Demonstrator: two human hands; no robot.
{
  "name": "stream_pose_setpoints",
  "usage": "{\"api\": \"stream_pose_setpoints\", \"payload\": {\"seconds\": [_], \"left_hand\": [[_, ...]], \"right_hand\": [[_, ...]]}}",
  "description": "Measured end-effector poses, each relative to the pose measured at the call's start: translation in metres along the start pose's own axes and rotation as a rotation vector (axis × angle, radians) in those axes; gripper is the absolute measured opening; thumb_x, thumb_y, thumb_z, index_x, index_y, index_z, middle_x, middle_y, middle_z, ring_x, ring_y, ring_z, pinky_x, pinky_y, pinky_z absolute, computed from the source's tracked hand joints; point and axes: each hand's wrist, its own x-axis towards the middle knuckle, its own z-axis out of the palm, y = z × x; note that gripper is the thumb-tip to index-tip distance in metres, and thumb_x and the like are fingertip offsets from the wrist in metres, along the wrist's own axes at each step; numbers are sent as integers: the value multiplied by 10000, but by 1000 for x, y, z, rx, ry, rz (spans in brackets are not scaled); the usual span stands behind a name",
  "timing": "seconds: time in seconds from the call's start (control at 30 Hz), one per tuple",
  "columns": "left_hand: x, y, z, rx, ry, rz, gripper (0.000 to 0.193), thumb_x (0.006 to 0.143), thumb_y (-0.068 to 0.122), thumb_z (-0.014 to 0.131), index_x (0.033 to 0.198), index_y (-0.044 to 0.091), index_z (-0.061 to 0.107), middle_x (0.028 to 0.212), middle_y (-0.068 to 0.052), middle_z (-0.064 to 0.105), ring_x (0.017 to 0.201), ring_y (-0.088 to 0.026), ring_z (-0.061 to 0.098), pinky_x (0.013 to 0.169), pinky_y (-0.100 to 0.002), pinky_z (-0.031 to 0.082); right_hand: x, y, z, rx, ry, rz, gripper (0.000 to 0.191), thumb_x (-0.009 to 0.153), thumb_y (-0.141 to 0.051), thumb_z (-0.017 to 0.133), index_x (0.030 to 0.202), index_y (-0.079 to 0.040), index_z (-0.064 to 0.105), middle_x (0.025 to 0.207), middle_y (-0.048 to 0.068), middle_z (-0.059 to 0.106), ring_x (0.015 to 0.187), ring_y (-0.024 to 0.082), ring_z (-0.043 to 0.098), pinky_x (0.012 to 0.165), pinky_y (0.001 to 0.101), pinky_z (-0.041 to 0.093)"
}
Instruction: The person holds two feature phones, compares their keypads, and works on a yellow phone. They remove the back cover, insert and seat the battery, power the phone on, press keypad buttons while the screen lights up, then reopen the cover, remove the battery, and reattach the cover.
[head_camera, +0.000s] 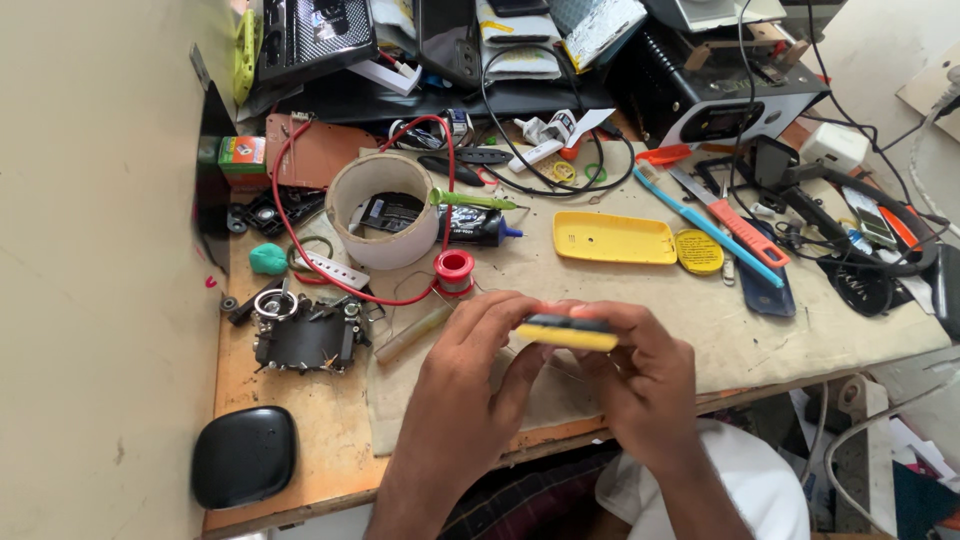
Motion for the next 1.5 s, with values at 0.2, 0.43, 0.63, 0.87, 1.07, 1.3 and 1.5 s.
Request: {"api": "stream_pose_setpoints", "payload": {"seconds": [0.2,0.43,0.63,0.87,1.07,1.3,1.5], "left_hand": [[1,0,3,78,-30,36,352,947,100,681,1288,29,629,1265,-150,667,1161,-346,648,955,-414,526],[2,1,3,81,-40,47,353,952,86,666,1297,26,625,1240,-147,682,1144,-346,650,933,-414,531],[1,2,2,76,-39,38,316,961,79,649,1271,14,636,1225,-153,686,1131,-341,662,927,-410,537],[2,3,1,42,-7,62,316,998,79,620,1307,14,625,1265,-158,681,1158,-334,673,949,-399,547],[1,7,0,-61,13,-10,345,1021,98,605,1364,56,604,1259,-149,677,1082,-272,712,901,-370,576],[-1,4,-1,-63,59,57,284,1010,35,611,1293,43,619,1194,-146,695,1062,-286,705,906,-372,568],[-1,-3,5,-59,119,50,260,1002,32,638,1261,20,629,1122,-153,708,996,-287,722,859,-366,585]], "right_hand": [[5,6,-4,245,91,113,270,979,86,579,1249,78,575,1128,190,744,1039,270,761,922,363,628],[6,6,-5,298,85,111,297,979,76,573,1276,75,570,1154,189,735,1066,246,735,943,407,646],[7,5,-5,320,57,110,292,986,64,588,1277,78,577,1153,199,737,1070,248,736,946,409,644],[6,4,-4,266,44,119,258,982,57,597,1239,75,587,1143,192,745,1044,239,751,920,378,639],[5,3,-2,224,20,141,240,983,55,588,1222,70,596,1137,169,754,1045,201,744,928,329,627],[6,3,-1,147,-21,150,231,989,50,584,1219,59,604,1093,143,770,1046,183,752,925,299,618],[7,1,2,118,-32,121,256,993,44,591,1248,49,600,1111,131,760,1022,159,736,902,293,610]]}}
